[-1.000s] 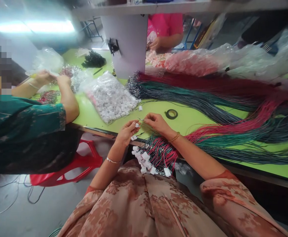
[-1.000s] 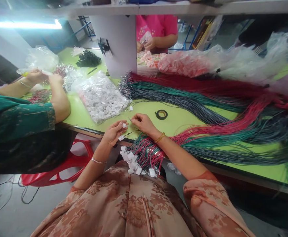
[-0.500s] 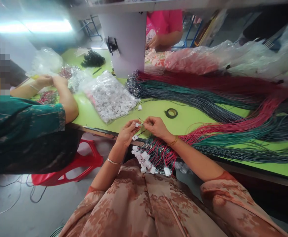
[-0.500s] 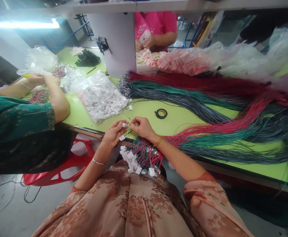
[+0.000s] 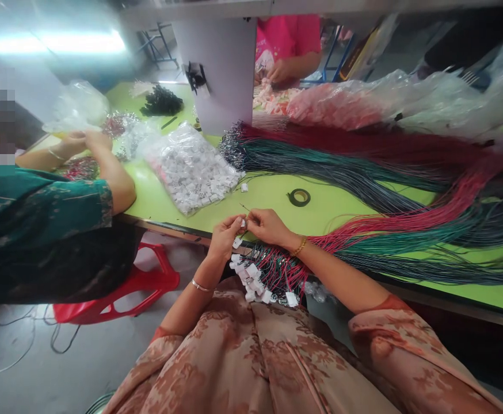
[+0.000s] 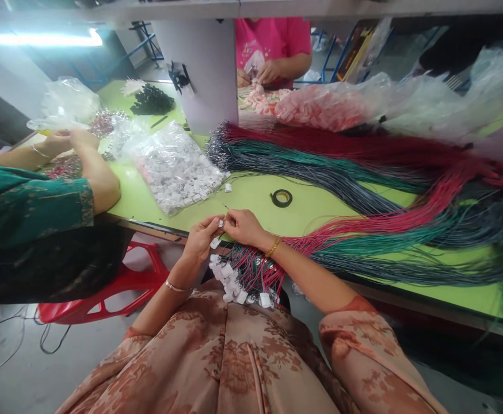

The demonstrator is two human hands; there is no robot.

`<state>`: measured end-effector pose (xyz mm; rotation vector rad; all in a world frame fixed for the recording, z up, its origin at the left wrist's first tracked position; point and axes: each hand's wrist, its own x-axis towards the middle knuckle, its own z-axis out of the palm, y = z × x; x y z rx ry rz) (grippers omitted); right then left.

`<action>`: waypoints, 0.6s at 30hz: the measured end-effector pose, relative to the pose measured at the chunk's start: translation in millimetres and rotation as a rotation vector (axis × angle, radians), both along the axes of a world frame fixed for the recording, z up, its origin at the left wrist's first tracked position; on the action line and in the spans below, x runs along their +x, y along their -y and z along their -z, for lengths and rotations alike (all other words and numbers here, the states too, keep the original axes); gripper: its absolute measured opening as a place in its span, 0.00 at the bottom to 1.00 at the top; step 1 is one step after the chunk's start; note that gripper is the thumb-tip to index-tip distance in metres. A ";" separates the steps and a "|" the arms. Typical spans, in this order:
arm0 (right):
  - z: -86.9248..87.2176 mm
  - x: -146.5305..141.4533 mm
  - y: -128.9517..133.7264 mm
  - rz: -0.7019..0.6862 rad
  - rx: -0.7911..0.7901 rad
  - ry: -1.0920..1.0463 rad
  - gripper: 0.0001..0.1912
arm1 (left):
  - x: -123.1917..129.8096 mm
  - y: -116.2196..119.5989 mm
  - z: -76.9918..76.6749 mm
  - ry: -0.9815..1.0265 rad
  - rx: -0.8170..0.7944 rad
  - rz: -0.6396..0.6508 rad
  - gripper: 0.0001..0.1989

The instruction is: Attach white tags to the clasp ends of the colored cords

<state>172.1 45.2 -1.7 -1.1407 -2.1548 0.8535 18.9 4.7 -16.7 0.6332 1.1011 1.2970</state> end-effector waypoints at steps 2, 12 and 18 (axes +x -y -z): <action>-0.4 -0.6 -4.8 -0.039 -0.001 0.030 0.11 | -0.8 2.5 1.0 -0.036 0.007 0.011 0.18; 9.8 -27.2 -53.0 0.143 0.010 0.410 0.06 | -13.9 1.1 4.4 -0.027 -0.014 -0.015 0.18; -1.5 -10.9 -38.1 0.051 -0.346 -0.207 0.05 | -14.4 -0.6 3.9 0.083 -0.049 0.004 0.17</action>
